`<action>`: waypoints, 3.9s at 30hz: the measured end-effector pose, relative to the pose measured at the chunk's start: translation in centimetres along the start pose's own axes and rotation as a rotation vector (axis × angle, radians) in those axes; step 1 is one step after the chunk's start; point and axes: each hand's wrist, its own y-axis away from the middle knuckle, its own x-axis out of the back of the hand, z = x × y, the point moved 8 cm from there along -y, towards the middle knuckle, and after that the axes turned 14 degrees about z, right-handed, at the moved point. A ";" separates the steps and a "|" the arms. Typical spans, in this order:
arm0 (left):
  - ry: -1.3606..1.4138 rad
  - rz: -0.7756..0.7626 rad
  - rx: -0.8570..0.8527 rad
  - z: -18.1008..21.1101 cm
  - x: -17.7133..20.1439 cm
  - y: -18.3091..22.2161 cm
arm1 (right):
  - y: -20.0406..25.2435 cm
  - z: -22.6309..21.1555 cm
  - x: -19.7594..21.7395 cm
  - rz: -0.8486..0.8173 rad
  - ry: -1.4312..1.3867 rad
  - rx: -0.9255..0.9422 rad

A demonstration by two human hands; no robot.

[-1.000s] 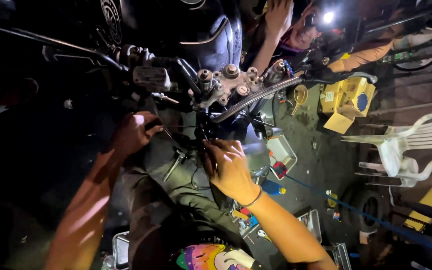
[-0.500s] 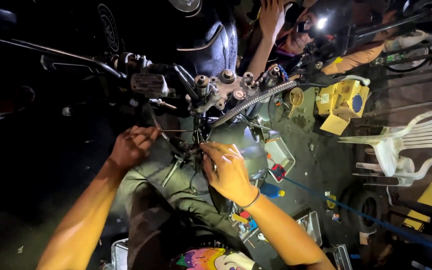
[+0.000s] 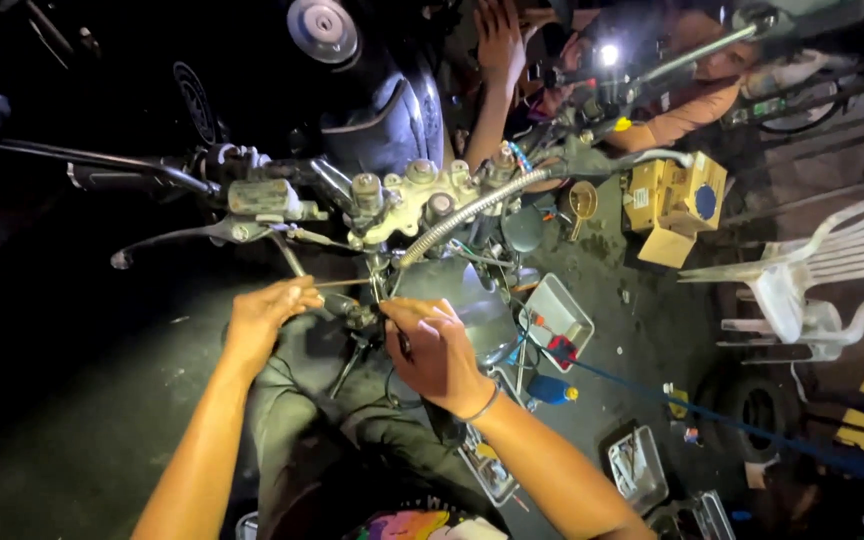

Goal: Repairing and adjusting the front headlight and wiring assembly of a motorcycle using hand tools.

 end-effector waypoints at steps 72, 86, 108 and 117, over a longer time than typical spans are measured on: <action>-0.604 -0.324 -0.318 0.9 -0.6 -1.5 | 0.5 0.7 0.2 -0.105 0.044 -0.037; -0.688 -0.213 -0.397 2.9 -1.3 -0.7 | -1.2 -0.6 1.2 -0.074 0.045 -0.078; -0.548 0.240 -0.458 12.9 5.4 8.0 | 0.4 -0.4 1.3 0.090 -0.020 0.173; -0.460 0.355 -0.706 13.9 4.2 8.5 | 1.5 3.1 -1.7 -0.091 0.011 -0.084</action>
